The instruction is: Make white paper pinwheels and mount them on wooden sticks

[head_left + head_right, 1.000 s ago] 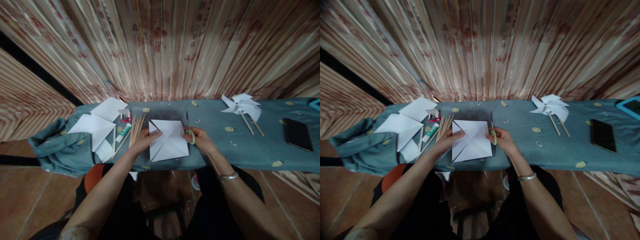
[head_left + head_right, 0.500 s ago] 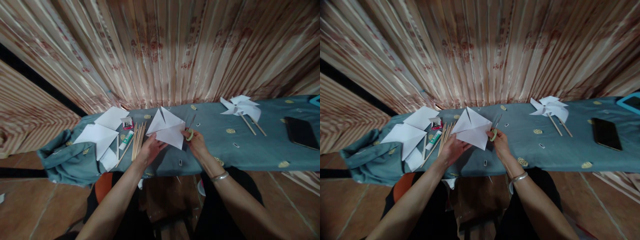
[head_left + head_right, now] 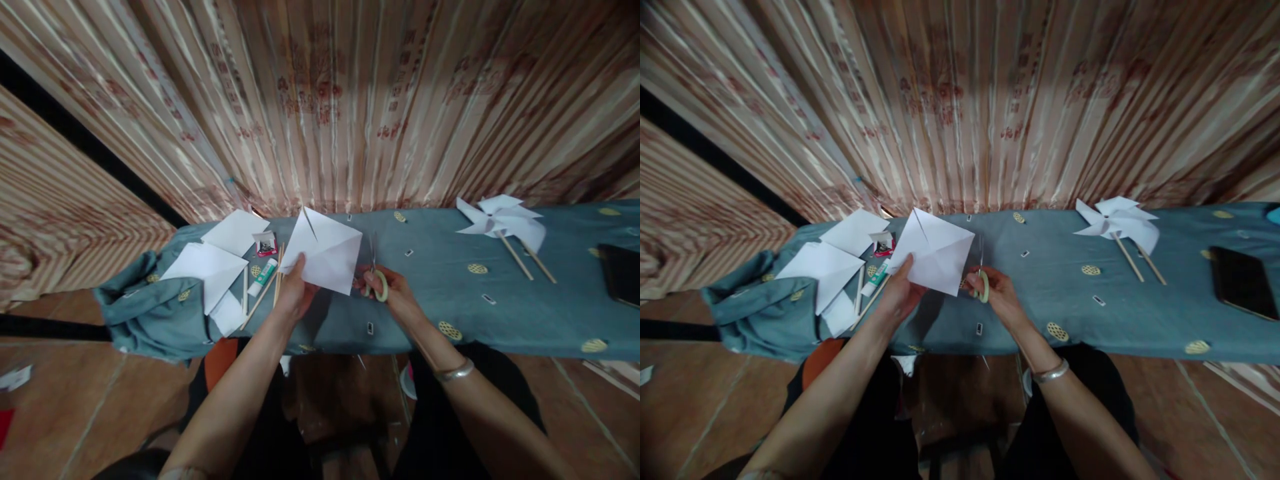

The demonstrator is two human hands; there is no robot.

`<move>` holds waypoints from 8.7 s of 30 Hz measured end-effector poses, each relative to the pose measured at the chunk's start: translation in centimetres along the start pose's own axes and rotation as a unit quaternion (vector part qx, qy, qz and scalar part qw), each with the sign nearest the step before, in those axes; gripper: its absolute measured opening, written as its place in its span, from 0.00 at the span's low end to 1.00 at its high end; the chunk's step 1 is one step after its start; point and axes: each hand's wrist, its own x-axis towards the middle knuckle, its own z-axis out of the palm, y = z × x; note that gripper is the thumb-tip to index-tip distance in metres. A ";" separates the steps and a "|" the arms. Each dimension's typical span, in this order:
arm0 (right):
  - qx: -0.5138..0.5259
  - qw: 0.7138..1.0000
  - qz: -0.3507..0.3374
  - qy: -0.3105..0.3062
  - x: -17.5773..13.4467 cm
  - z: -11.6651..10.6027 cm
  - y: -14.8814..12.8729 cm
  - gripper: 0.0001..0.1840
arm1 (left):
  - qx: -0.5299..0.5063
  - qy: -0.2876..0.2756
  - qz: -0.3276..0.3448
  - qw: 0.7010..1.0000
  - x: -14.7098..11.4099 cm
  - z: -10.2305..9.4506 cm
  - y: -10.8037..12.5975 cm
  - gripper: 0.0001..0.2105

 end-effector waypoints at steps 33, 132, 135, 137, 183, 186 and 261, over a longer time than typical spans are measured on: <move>-0.080 0.967 0.110 -0.217 -2.3 -0.3 0.3 0.23 | -0.031 -0.029 0.040 0.998 1.0 0.4 1.1 0.14; -0.094 0.970 0.123 -0.185 -2.0 -0.4 0.8 0.26 | 0.031 -0.021 0.002 0.999 -0.5 0.5 -0.1 0.08; -0.095 0.972 0.122 -0.179 -1.9 -0.3 0.8 0.27 | 0.032 -0.029 0.003 0.999 -0.5 0.5 -0.1 0.08; -0.095 0.972 0.124 -0.175 -2.0 -0.3 0.7 0.27 | 0.031 -0.030 0.004 0.999 -0.5 0.5 -0.1 0.08; -0.090 0.978 0.105 -0.153 -1.7 0.1 0.8 0.33 | 0.041 -0.040 -0.008 0.998 -0.9 0.1 -1.0 0.08; -0.092 0.979 0.104 -0.151 -1.7 0.1 0.8 0.33 | 0.044 -0.044 -0.005 0.998 -0.7 -0.1 -1.1 0.08; -0.130 0.960 0.131 -0.211 -2.2 -0.2 0.4 0.26 | 0.010 -0.031 0.004 0.999 -0.2 -0.1 -0.5 0.12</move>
